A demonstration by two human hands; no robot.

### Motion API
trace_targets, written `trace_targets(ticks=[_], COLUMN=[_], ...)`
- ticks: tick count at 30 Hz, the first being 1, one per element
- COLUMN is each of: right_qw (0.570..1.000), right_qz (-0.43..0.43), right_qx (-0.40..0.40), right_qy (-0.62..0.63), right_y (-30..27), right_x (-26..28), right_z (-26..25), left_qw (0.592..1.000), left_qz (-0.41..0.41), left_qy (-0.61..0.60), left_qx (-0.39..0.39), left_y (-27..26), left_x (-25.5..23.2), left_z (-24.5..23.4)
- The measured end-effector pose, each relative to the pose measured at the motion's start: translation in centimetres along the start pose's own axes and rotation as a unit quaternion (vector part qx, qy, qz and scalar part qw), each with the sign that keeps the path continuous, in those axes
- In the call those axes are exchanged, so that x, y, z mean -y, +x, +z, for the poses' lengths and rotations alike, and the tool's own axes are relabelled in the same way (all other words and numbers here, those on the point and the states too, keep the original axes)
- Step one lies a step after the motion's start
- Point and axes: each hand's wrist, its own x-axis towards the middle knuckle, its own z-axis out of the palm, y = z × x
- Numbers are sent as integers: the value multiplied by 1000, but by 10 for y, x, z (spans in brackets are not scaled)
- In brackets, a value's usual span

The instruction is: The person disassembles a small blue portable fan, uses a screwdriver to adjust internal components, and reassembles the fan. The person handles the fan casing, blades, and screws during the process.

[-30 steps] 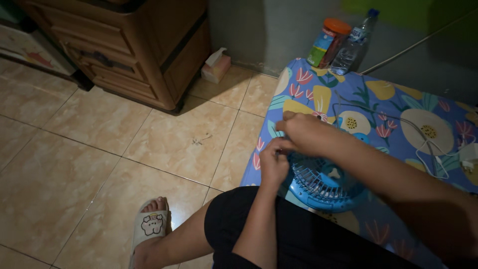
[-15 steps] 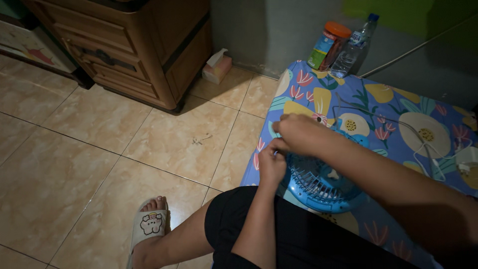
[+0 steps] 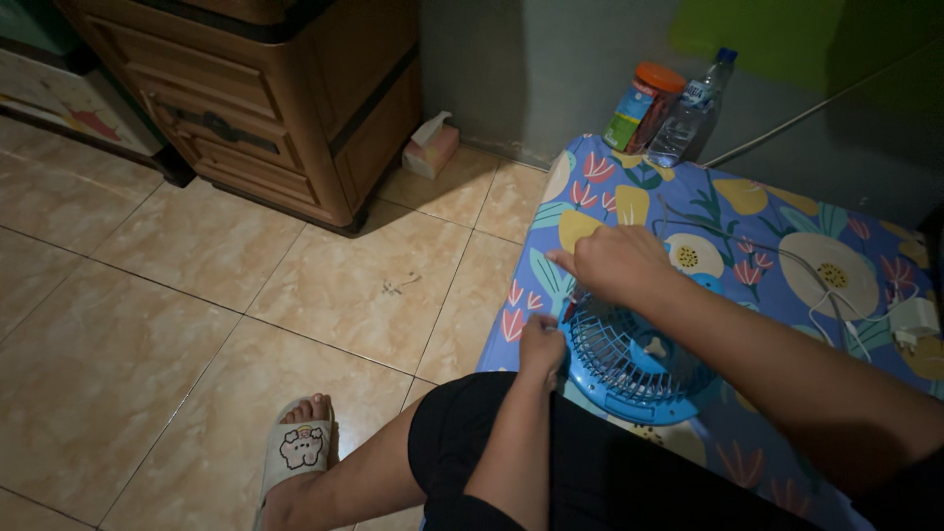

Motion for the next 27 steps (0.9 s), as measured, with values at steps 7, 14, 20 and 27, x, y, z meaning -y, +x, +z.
trace_targets(ticks=[7, 14, 20, 27], right_qw=[997, 997, 958, 996], right_qz=[-58, 6, -212, -42], right_qx=[-37, -9, -83, 8], right_qy=[-21, 77, 172, 84], right_y=[7, 6, 13, 5], right_x=[19, 18, -30, -16], right_z=[-2, -10, 14, 7], left_qw=[986, 979, 978, 977], left_qz=[169, 178, 171, 177], left_qy=[4, 69, 90, 102], left_qx=[1, -67, -74, -66], left_y=[-32, -44, -46, -58], left_x=[-45, -59, -66, -79], left_z=[-2, 2, 1, -5])
